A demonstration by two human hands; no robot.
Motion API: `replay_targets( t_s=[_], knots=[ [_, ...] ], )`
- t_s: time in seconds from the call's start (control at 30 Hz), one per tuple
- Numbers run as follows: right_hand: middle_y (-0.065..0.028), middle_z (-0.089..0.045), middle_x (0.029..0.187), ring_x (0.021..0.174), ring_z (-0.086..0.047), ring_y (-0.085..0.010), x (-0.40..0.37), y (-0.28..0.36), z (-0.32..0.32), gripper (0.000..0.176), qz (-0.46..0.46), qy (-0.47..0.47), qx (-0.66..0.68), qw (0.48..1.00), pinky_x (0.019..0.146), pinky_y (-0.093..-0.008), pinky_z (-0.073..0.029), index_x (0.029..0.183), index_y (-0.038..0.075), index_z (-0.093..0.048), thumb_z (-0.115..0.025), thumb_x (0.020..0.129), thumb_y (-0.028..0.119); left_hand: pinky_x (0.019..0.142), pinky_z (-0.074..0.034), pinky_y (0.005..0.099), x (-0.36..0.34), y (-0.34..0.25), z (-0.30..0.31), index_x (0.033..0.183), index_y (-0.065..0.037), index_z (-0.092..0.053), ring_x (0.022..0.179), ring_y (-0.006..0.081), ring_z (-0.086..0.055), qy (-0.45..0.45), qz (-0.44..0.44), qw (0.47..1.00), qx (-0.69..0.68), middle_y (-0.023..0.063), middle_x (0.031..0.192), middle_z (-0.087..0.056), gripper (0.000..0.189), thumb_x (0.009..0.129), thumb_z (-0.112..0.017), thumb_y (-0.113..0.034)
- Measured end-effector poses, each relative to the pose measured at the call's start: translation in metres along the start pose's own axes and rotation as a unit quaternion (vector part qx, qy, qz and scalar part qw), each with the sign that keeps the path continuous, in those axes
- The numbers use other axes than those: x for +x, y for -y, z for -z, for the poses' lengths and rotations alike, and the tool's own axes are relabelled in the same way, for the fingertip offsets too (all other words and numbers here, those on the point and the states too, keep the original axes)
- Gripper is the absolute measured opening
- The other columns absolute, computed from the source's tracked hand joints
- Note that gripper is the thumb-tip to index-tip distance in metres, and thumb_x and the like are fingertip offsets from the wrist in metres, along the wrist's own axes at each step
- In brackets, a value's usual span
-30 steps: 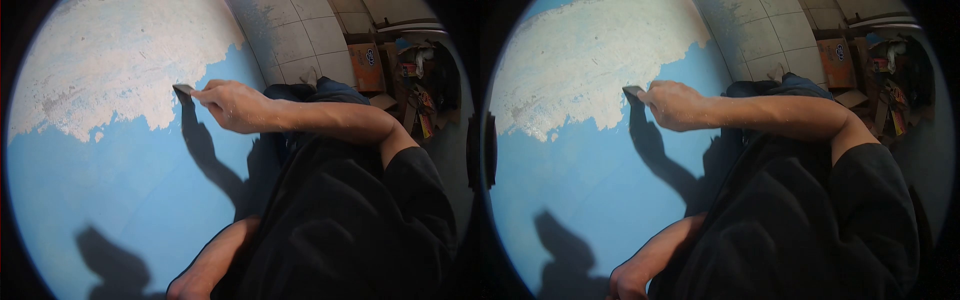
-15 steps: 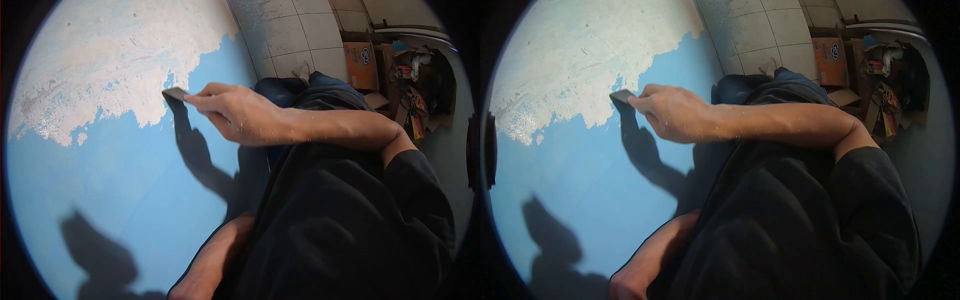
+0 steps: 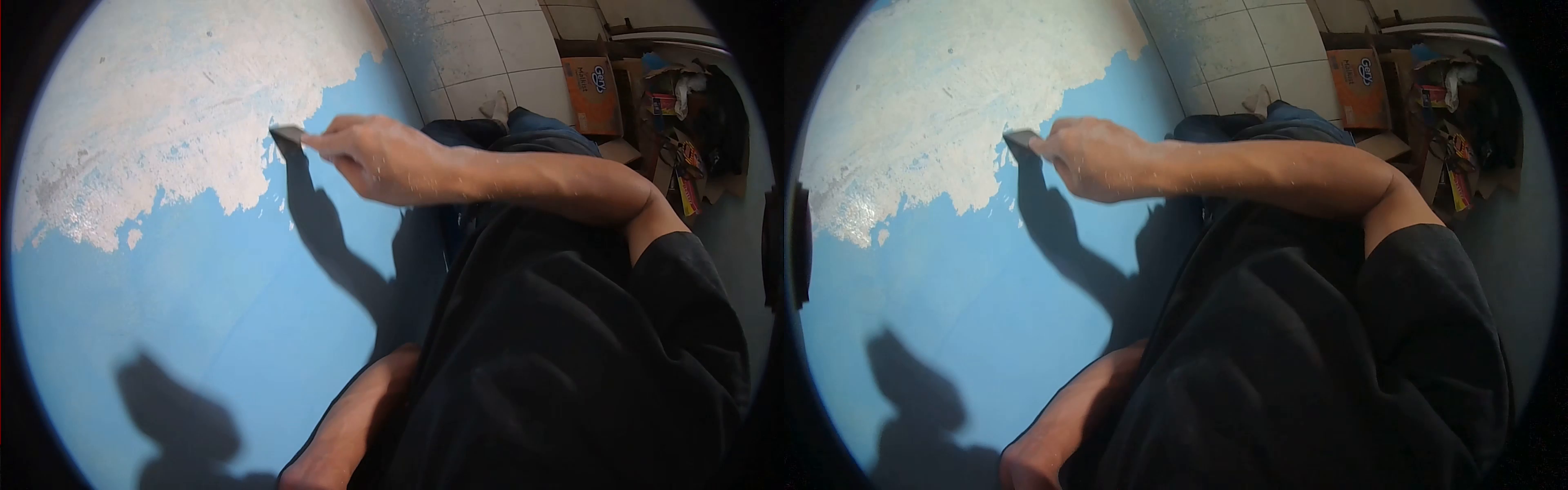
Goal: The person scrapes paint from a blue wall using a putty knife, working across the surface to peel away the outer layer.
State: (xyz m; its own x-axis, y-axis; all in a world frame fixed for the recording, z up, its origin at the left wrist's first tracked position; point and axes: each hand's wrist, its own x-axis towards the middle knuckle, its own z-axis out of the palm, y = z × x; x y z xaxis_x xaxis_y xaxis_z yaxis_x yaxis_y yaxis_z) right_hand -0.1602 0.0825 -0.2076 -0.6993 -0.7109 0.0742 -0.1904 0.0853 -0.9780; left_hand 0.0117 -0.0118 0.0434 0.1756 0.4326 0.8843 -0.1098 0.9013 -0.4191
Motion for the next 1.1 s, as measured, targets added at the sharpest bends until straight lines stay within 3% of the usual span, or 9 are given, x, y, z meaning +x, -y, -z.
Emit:
replay_targets(
  t_s=[0.13, 0.33, 0.43, 0.63, 0.73, 0.83, 0.93, 1.1],
  knots=[
    [-0.0244, -0.066, 0.111, 0.101, -0.068, -0.0403, -0.024, 0.017, -0.001, 0.034, -0.008, 0.029, 0.020, 0.999, 0.086, -0.0476, -0.055, 0.130, -0.003, -0.062, -0.053, 0.098, 0.003, 0.048, -0.034, 0.0259, 0.002, 0.005, 0.006, 0.073, -0.018, -0.054, 0.049, 0.0058, -0.037, -0.010, 0.003, 1.000, 0.000, -0.0078, 0.059, -0.040, 0.030, 0.102, -0.056, -0.024],
    [-0.0218, -0.067, 0.114, 0.098, -0.069, -0.0393, -0.023, 0.014, 0.000, 0.035, -0.016, 0.026, 0.030, 0.999, 0.085, -0.0462, -0.056, 0.131, -0.002, -0.062, -0.056, 0.097, 0.003, 0.048, -0.033, 0.0267, -0.009, -0.008, -0.032, 0.069, -0.018, -0.052, 0.048, 0.0069, -0.035, -0.199, 0.092, 0.976, -0.018, -0.0076, 0.058, -0.038, 0.032, 0.100, -0.057, -0.023],
    [-0.0201, -0.067, 0.112, 0.092, -0.070, -0.0370, -0.031, 0.024, -0.008, 0.037, -0.003, -0.004, -0.002, 1.000, 0.080, -0.0428, -0.057, 0.132, -0.003, -0.063, -0.060, 0.096, 0.000, 0.048, -0.033, 0.0271, 0.000, 0.002, 0.001, 0.068, -0.018, -0.050, 0.048, 0.0071, -0.035, 0.002, 0.001, 1.000, 0.004, -0.0069, 0.057, -0.038, 0.034, 0.100, -0.056, -0.023],
    [-0.0196, -0.068, 0.113, 0.092, -0.070, -0.0367, -0.017, 0.001, -0.015, 0.036, -0.023, -0.021, -0.012, 0.999, 0.080, -0.0431, -0.057, 0.131, -0.002, -0.064, -0.060, 0.096, 0.000, 0.048, -0.033, 0.0270, -0.008, -0.005, -0.019, 0.068, -0.018, -0.050, 0.047, 0.0069, -0.035, -0.095, 0.040, 0.994, 0.026, -0.0068, 0.057, -0.037, 0.034, 0.101, -0.055, -0.023],
    [-0.0203, -0.068, 0.113, 0.092, -0.070, -0.0374, -0.033, 0.021, -0.014, 0.036, 0.006, -0.016, -0.008, 1.000, 0.081, -0.0408, -0.058, 0.132, -0.002, -0.063, -0.059, 0.096, 0.000, 0.047, -0.033, 0.0272, 0.000, 0.002, -0.003, 0.067, -0.018, -0.050, 0.047, 0.0070, -0.035, -0.067, 0.004, 0.995, 0.067, -0.0068, 0.057, -0.037, 0.034, 0.100, -0.055, -0.023],
    [-0.0198, -0.068, 0.114, 0.092, -0.071, -0.0369, -0.037, 0.026, -0.010, 0.037, 0.009, 0.004, -0.003, 1.000, 0.080, -0.0402, -0.058, 0.133, -0.001, -0.063, -0.059, 0.096, 0.000, 0.047, -0.032, 0.0276, 0.001, 0.001, 0.000, 0.067, -0.018, -0.050, 0.047, 0.0071, -0.034, -0.042, 0.023, 0.998, 0.051, -0.0068, 0.057, -0.037, 0.034, 0.100, -0.055, -0.023],
    [-0.0193, -0.068, 0.115, 0.092, -0.071, -0.0360, -0.036, 0.021, -0.012, 0.037, 0.004, 0.005, 0.010, 1.000, 0.079, -0.0406, -0.059, 0.133, -0.001, -0.063, -0.060, 0.097, 0.000, 0.048, -0.032, 0.0278, -0.001, -0.001, -0.006, 0.067, -0.018, -0.049, 0.048, 0.0070, -0.034, -0.070, 0.026, 0.996, 0.051, -0.0068, 0.057, -0.037, 0.034, 0.100, -0.055, -0.023],
    [-0.0209, -0.069, 0.114, 0.091, -0.071, -0.0362, -0.041, 0.028, -0.012, 0.036, 0.008, -0.015, 0.004, 1.000, 0.078, -0.0408, -0.058, 0.132, -0.003, -0.063, -0.059, 0.097, -0.001, 0.048, -0.032, 0.0277, -0.006, -0.003, -0.014, 0.067, -0.018, -0.049, 0.048, 0.0070, -0.034, -0.041, 0.003, 0.999, 0.027, -0.0070, 0.058, -0.037, 0.034, 0.100, -0.055, -0.023]
  ],
)
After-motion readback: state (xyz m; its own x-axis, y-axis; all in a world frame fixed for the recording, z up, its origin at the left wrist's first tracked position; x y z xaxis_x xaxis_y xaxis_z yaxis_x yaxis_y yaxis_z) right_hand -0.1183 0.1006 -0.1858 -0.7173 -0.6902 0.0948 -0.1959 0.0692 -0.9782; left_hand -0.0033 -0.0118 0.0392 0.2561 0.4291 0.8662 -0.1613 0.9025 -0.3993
